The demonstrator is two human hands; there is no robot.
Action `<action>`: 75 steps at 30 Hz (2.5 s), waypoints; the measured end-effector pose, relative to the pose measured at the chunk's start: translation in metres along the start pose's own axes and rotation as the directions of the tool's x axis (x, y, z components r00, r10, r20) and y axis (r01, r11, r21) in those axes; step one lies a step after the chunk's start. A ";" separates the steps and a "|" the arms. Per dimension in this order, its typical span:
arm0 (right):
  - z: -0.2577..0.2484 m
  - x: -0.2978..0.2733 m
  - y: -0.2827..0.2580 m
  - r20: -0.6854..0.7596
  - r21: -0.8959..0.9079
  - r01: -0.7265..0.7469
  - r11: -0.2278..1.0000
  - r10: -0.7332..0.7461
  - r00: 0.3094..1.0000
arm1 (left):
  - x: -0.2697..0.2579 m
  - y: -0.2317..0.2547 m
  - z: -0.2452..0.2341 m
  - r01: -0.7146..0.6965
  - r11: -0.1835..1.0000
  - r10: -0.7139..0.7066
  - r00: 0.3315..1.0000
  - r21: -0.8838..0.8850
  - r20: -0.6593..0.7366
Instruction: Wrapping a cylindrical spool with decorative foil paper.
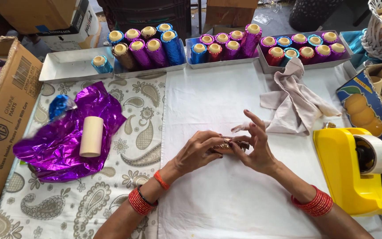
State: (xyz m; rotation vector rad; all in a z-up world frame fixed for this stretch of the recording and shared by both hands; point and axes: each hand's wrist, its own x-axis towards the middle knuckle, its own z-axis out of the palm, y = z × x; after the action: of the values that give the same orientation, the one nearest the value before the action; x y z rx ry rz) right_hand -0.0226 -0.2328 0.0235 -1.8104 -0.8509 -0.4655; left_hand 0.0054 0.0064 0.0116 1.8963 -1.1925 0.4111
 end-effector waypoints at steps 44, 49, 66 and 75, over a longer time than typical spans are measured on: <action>-0.036 0.017 -0.044 -0.102 0.040 -0.373 0.927 0.375 0.921 | 0.018 -0.005 -0.009 0.192 0.978 -0.202 0.967 0.077 0.153; -0.034 0.035 -0.065 -0.064 -0.347 -0.252 0.903 0.246 0.967 | 0.012 -0.003 -0.006 0.173 0.983 -0.177 0.981 0.056 0.079; -0.021 0.038 -0.048 0.124 -0.622 -0.082 0.779 0.202 0.972 | 0.006 -0.005 0.000 0.130 0.989 -0.133 0.990 0.069 0.046; -0.018 0.044 -0.040 0.190 -0.649 -0.018 0.761 0.185 0.964 | 0.008 0.000 -0.003 0.126 0.990 -0.130 0.989 0.060 0.068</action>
State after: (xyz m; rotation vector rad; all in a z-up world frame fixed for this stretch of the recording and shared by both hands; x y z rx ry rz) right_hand -0.0216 -0.2258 0.0851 -2.5885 -0.8019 -0.5089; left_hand 0.0096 0.0042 0.0186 2.0379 -1.1075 0.3118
